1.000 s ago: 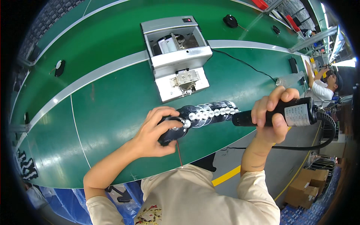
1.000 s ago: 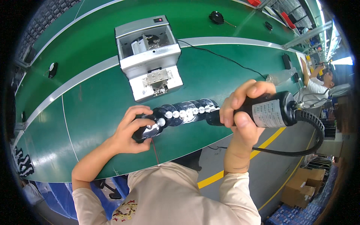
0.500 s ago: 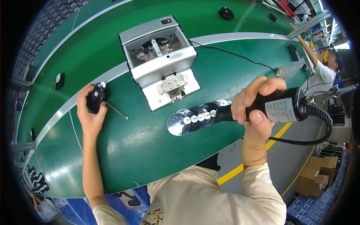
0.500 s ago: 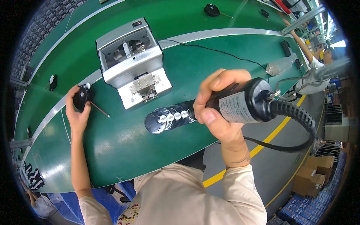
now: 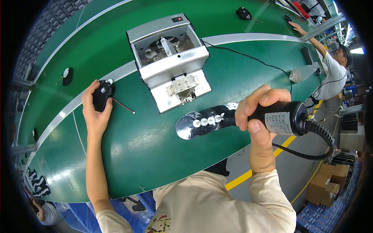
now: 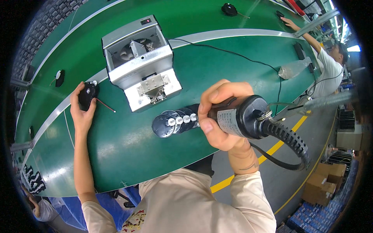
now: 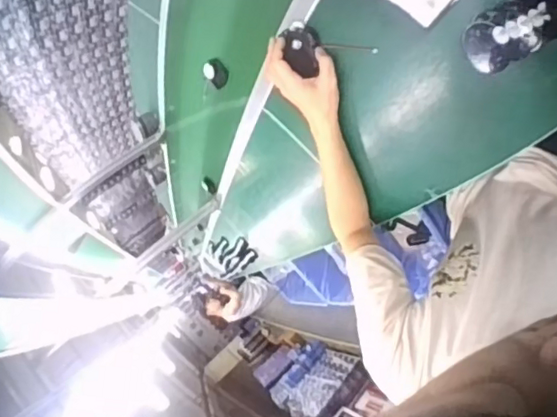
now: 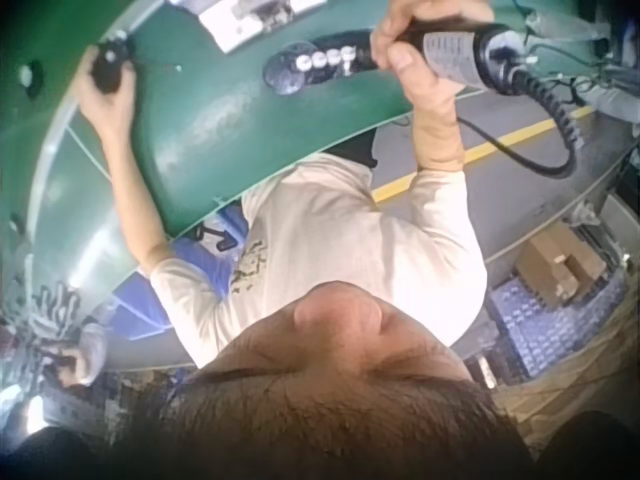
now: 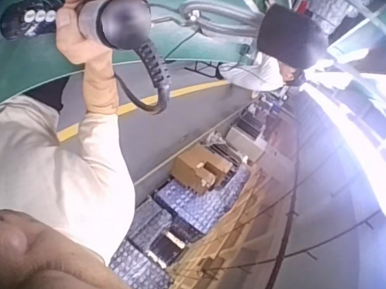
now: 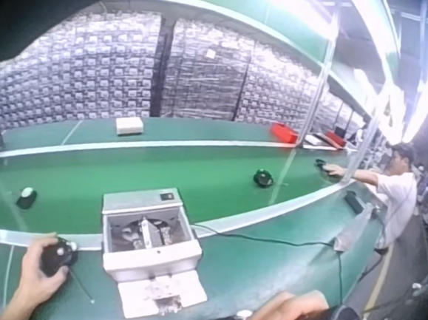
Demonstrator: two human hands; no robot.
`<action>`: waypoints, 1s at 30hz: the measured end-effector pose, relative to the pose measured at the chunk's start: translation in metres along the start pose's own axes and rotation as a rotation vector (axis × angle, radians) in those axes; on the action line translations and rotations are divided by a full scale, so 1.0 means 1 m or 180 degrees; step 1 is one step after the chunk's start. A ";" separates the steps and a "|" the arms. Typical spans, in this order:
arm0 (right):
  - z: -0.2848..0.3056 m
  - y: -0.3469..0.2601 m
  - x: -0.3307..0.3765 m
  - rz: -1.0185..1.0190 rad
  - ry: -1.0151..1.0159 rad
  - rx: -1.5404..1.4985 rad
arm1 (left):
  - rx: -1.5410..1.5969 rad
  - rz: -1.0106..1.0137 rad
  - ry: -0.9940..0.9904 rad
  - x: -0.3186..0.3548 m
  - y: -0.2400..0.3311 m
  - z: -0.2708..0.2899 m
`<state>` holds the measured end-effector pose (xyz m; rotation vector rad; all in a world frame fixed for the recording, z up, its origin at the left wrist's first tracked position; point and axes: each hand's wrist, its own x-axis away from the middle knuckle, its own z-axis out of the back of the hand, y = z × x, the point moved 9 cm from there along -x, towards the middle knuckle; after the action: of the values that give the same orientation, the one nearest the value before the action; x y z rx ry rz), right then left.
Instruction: The person assembles electronic component casings by hand on a factory assembly line, using an electric screwdriver and a screw feeder to secure screws into the casings.
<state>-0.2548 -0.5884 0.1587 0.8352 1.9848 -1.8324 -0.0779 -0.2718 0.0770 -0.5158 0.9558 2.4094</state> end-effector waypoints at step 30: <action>0.008 -0.041 -0.132 0.1057 0.0242 -0.1484 | -0.0913 0.0334 0.0748 -0.111 -0.084 -0.012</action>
<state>-0.1774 -0.6239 0.2680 1.0141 2.0478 -1.1111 0.0617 -0.2611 0.0810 -0.8892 0.7465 2.6404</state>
